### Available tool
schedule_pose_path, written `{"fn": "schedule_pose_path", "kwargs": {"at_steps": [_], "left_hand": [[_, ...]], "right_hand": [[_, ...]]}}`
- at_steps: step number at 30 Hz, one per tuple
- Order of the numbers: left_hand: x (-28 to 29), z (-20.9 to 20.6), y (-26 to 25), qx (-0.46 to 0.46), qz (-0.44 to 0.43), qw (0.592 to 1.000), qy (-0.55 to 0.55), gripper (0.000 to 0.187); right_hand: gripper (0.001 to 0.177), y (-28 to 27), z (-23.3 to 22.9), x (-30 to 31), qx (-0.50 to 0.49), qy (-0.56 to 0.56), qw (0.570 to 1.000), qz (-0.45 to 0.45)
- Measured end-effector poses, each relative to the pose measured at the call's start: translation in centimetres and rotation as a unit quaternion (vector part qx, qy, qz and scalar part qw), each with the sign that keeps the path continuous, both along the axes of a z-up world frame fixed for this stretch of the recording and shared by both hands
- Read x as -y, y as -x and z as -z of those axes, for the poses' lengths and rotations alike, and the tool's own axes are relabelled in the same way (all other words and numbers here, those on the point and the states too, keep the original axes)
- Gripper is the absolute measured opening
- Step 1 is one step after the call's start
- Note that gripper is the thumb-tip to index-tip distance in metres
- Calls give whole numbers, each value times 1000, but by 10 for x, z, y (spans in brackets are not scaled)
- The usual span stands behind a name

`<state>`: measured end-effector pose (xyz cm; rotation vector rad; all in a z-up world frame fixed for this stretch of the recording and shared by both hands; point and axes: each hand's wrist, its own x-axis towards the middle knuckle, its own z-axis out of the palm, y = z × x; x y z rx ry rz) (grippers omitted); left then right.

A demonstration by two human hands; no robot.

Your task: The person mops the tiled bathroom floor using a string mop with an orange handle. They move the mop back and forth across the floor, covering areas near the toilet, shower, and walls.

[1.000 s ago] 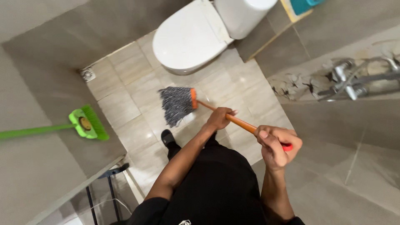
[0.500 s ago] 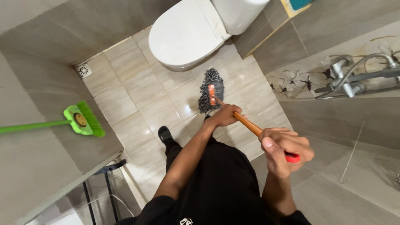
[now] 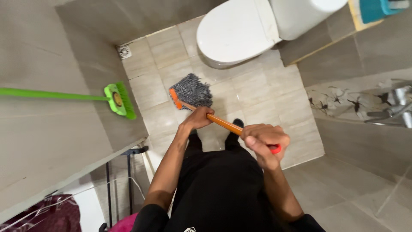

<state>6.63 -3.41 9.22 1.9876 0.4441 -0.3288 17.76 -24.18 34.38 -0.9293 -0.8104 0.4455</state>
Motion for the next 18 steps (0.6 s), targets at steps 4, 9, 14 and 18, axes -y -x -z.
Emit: {"fn": "schedule_pose_path", "kwargs": {"at_steps": [4,9,14,18], "left_hand": [[-19,-8,37,-45,-57,996,-50,26],[-20,23,57,133,-121,972,-153,23],[-6,70,28,66,-106,984,-129,42],[24,91,0,79,-98,984,-126,43]], "right_hand": [[40,10,11,-23,-45,-12,999,10],[40,33,19,-42,-59,-1,998,25],[40,33,27,-32,-73,53,993,80],[41,15,30,-3,-100,81,985,114]]}}
